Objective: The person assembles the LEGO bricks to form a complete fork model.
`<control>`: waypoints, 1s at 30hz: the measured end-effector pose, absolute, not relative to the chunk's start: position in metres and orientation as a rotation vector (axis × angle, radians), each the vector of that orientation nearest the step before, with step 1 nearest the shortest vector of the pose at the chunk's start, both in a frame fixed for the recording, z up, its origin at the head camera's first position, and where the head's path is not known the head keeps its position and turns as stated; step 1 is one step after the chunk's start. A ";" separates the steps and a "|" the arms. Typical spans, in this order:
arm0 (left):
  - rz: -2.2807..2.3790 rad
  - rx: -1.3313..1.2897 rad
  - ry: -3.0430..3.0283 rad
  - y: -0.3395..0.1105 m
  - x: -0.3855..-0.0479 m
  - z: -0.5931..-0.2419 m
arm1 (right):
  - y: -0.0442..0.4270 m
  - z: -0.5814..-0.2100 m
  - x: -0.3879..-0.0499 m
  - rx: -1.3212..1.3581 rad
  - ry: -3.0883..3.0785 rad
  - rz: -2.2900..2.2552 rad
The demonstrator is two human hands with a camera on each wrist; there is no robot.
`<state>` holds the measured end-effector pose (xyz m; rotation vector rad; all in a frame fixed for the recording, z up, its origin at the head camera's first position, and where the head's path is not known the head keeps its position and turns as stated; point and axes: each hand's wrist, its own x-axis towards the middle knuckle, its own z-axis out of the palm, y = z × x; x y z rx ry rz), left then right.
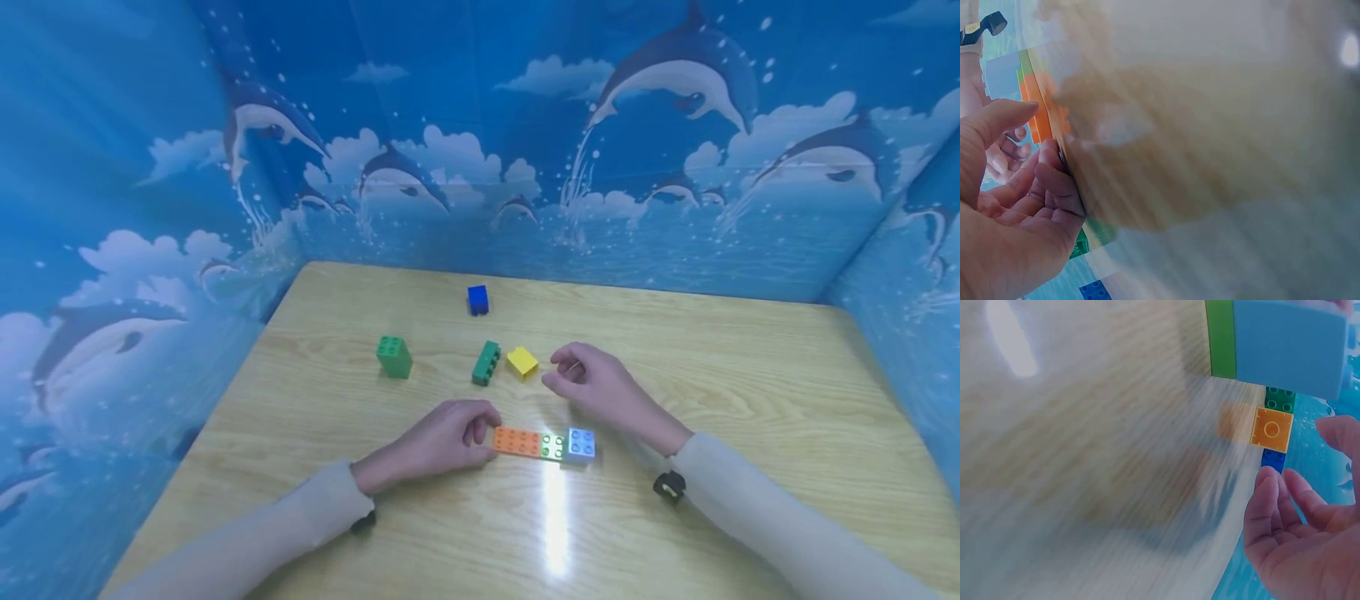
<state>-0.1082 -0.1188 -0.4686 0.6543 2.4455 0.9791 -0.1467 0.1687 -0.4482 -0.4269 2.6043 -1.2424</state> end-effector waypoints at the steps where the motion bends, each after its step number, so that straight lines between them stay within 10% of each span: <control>1: 0.980 0.655 2.440 -0.119 -0.109 -0.468 | 0.166 -0.448 -0.149 -0.420 2.607 -1.231; 30: 0.971 0.648 2.418 -0.120 -0.111 -0.468 | 0.125 -0.443 -0.182 -0.523 2.643 -0.930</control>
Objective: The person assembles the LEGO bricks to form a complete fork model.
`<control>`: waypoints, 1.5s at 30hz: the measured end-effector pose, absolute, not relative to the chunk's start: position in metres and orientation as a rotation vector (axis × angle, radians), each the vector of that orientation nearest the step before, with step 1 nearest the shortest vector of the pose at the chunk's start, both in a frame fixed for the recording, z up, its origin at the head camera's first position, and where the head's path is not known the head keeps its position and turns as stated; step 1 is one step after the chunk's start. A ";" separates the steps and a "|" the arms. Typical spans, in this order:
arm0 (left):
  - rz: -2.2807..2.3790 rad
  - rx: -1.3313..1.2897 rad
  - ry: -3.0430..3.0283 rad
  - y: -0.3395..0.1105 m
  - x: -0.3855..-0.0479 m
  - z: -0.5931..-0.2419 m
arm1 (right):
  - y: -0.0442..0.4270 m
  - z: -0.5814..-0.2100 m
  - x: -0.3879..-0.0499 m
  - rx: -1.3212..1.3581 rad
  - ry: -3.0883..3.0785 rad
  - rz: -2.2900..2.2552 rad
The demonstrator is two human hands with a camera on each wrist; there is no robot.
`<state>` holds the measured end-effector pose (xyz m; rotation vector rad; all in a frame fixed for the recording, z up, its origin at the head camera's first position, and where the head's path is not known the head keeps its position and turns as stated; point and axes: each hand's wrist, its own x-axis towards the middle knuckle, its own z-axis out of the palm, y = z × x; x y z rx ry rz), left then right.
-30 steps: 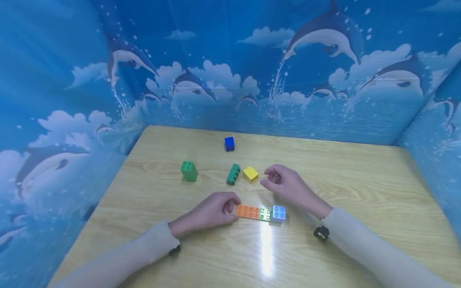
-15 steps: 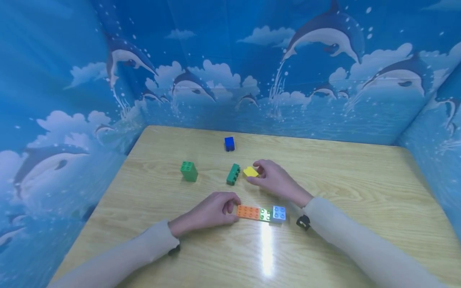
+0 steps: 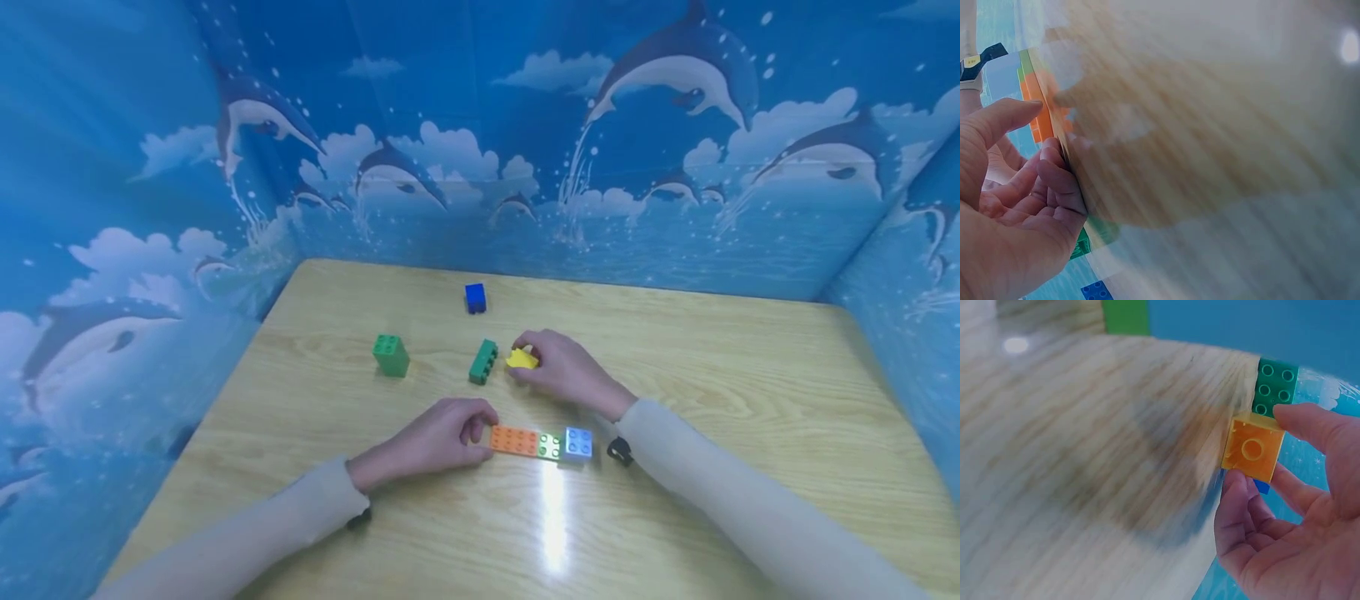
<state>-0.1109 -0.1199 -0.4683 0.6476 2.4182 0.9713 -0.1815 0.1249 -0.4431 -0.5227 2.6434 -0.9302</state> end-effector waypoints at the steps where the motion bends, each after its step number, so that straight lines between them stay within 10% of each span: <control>1: 0.971 0.651 2.418 -0.120 -0.111 -0.468 | 0.125 -0.443 -0.181 -0.521 2.650 -0.913; 45: 0.951 0.644 2.437 -0.118 -0.111 -0.469 | 0.173 -0.438 -0.119 -0.515 2.549 -1.318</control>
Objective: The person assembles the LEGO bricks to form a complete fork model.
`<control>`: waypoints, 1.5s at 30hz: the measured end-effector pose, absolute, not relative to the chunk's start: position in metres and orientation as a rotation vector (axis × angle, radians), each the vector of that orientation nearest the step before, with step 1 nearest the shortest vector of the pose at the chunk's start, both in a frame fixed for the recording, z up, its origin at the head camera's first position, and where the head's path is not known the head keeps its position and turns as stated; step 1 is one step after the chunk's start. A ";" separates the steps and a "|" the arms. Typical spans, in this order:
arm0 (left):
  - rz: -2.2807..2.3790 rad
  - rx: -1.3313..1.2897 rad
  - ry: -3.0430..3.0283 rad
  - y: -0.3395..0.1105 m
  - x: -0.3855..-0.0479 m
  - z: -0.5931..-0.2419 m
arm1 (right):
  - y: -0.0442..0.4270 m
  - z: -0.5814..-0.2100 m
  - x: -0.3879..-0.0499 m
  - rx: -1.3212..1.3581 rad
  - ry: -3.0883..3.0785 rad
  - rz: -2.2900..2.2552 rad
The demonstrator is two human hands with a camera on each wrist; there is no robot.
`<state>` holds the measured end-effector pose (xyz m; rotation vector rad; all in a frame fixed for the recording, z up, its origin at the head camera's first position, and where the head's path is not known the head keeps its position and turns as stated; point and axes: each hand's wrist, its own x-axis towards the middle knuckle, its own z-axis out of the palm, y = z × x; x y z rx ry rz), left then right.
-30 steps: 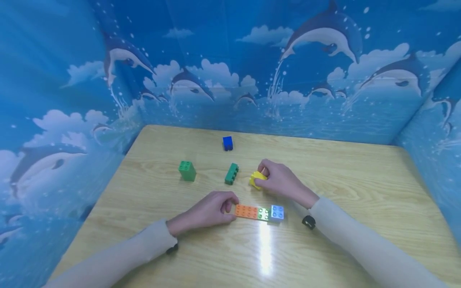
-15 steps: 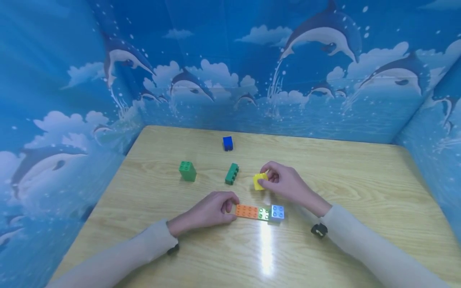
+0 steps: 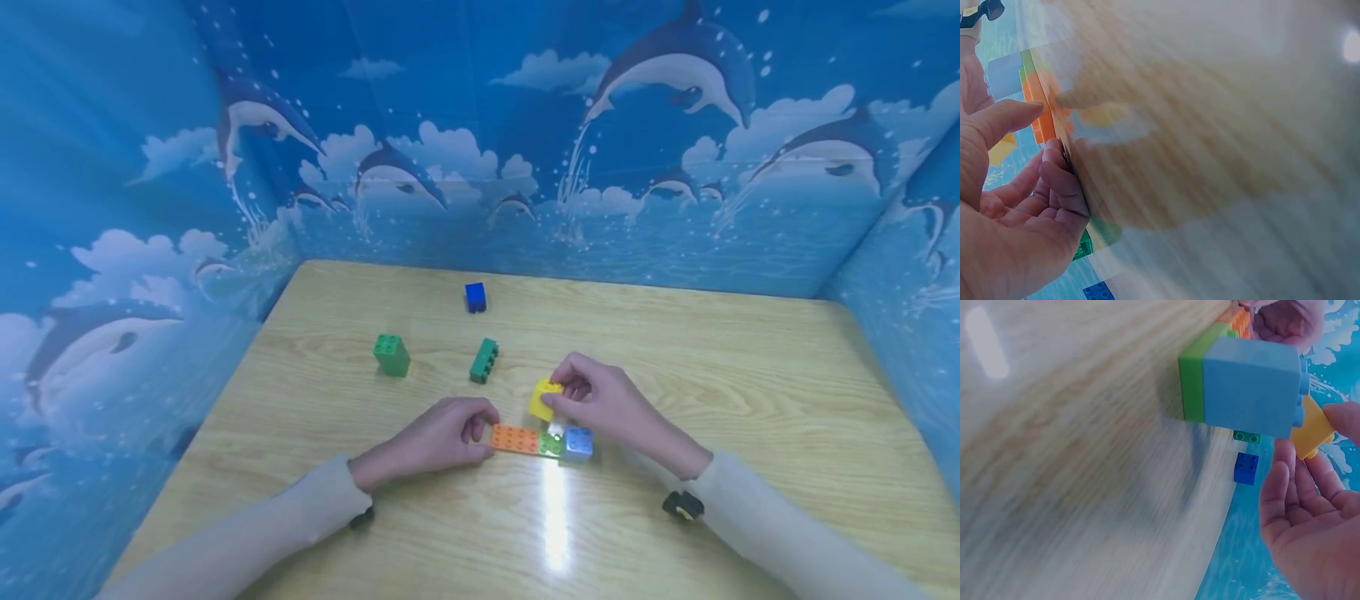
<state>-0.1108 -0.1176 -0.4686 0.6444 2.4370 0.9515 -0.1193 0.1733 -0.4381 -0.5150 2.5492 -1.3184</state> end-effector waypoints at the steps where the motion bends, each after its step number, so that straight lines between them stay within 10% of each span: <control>1: 0.953 0.647 2.437 -0.118 -0.111 -0.468 | 0.173 -0.438 -0.117 -0.522 2.547 -1.318; 45: 1.023 0.680 2.440 -0.117 -0.109 -0.468 | 0.164 -0.448 -0.076 -0.623 2.616 -1.272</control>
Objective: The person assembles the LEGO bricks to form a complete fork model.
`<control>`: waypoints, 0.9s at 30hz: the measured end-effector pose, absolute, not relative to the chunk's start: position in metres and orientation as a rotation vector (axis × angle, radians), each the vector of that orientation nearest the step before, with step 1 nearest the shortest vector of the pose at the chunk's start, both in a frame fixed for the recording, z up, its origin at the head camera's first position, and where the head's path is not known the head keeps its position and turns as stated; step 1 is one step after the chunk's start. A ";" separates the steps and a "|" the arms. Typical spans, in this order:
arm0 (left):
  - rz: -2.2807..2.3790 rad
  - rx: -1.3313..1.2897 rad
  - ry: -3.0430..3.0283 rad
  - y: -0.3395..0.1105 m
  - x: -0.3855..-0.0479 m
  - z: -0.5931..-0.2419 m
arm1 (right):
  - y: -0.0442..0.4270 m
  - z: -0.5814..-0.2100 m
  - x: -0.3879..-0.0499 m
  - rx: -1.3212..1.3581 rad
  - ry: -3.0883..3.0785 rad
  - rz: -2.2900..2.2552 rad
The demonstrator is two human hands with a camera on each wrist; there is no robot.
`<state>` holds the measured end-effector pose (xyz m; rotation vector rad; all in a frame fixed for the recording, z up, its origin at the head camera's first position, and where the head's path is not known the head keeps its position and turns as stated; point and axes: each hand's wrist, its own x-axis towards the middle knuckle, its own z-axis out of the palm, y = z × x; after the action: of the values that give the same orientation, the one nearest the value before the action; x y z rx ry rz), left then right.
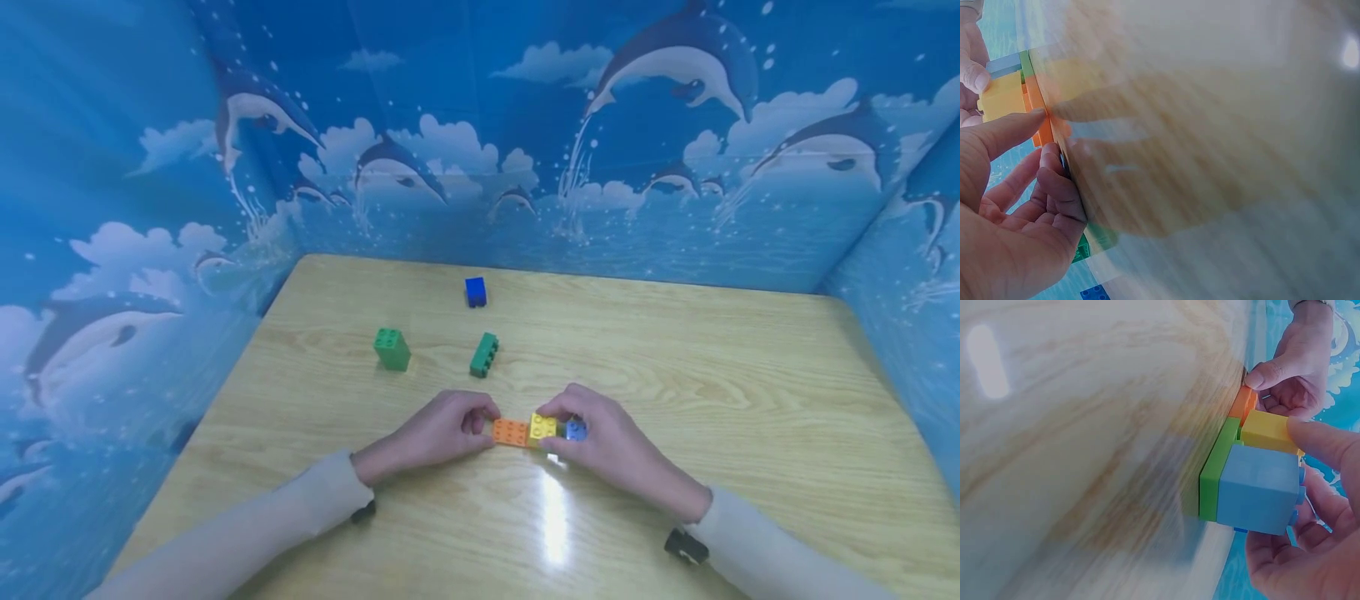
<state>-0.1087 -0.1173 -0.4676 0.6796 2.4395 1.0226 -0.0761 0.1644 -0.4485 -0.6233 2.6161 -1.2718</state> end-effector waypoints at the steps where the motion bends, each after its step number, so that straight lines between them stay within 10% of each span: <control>1: 1.023 0.682 2.441 -0.117 -0.109 -0.467 | 0.164 -0.448 -0.076 -0.629 2.619 -1.276; 27: 1.246 0.514 2.545 -0.127 -0.098 -0.466 | 0.163 -0.458 -0.078 -0.544 2.519 -1.417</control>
<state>-0.0981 -0.1271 -0.4663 0.5139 2.5453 1.2459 -0.0781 0.1631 -0.4582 -0.5442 2.5186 -1.4166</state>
